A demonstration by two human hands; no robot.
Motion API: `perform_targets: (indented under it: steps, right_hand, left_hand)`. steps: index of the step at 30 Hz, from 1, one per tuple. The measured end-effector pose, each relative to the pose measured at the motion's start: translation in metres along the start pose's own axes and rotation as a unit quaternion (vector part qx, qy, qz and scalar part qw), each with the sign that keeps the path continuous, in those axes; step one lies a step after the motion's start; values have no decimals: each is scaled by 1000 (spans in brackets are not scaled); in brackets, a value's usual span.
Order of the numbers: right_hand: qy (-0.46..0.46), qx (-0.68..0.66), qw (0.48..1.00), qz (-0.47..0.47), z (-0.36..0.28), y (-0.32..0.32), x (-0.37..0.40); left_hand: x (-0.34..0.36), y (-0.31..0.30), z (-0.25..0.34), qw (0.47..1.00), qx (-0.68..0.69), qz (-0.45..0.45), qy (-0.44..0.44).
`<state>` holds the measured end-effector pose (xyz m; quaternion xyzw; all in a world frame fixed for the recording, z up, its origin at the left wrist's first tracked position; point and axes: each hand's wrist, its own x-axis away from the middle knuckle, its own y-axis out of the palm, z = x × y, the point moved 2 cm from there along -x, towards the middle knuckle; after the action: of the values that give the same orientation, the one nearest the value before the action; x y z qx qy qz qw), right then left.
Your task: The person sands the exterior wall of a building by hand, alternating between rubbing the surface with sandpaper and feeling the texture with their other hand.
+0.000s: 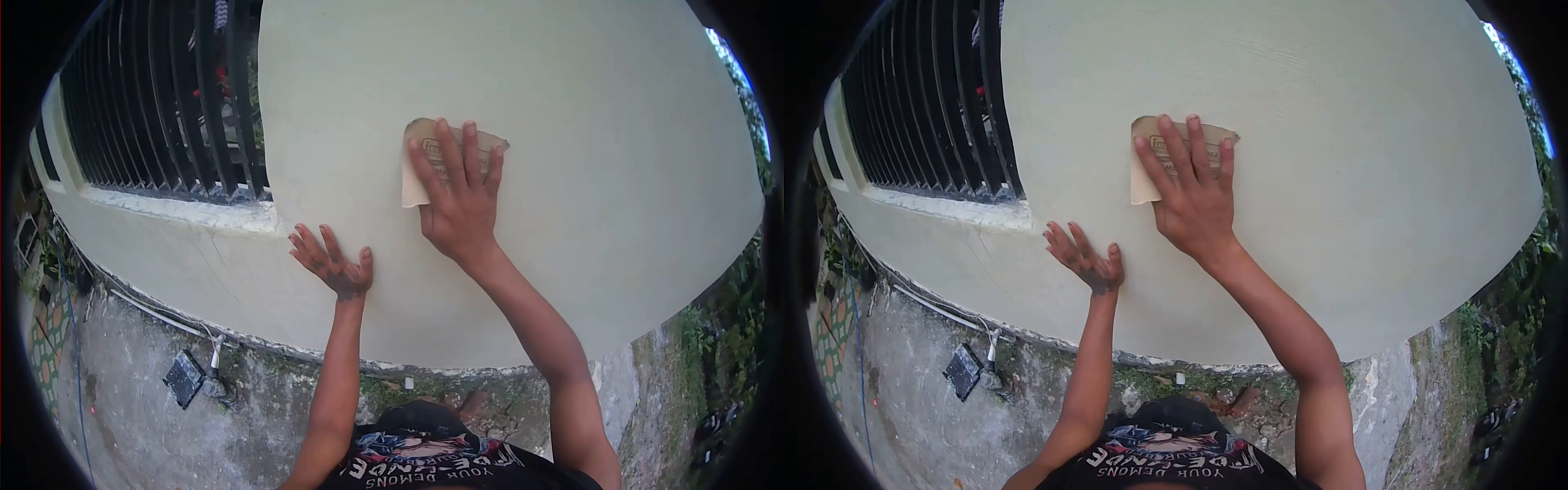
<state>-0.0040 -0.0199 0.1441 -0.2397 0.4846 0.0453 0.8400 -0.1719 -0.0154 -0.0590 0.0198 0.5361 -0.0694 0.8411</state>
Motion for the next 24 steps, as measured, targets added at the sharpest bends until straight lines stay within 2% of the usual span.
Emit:
perform_targets:
  steps: [2,4,5,6,8,9,10,11,12,14,15,17,18,22,24]
  right_hand:
    - [-160,12,983,-88,-54,27,6]
    - [-324,21,937,-132,-87,42,6]
    - [-339,40,932,-121,-90,50,2]
    - [-338,40,932,-122,-92,50,-14]
    - [-189,-8,981,-47,-87,40,-60]
    - [-179,-3,983,-44,-83,32,-83]
    - [-108,-7,994,3,-74,21,-105]
    - [-36,-8,998,51,-67,16,-114]
    - [-17,6,998,53,-68,18,-111]
    - [-65,33,997,22,-82,28,-88]
    - [-119,23,993,-2,-88,35,-65]
    - [-208,17,977,-47,-91,49,-5]
    - [-243,20,967,-67,-84,51,17]
    - [-181,50,981,-40,-11,20,51]
    - [-96,30,994,43,38,1,54]
  left_hand:
    - [15,3,-13,1000,5,7,-27]
    - [32,3,-23,998,10,5,-54]
    - [38,3,-29,998,16,-3,-53]
    - [40,2,-34,999,21,-10,-49]
    - [37,-6,-43,999,14,-15,-30]
    - [33,-8,-46,1000,10,-23,-11]
    - [27,-9,-47,999,18,-26,3]
    - [20,-10,-49,999,16,-21,-30]
    - [11,-10,-51,998,17,-19,-62]
    - [-11,-10,-54,995,2,-33,-93]
    - [-26,-12,-50,993,-3,-44,-106]
    - [-51,-16,-33,997,5,-40,-73]
    - [-53,-7,-36,992,-24,-63,-104]
    - [-63,1,18,997,-19,-47,-64]
    - [-63,3,58,999,-9,-26,-46]
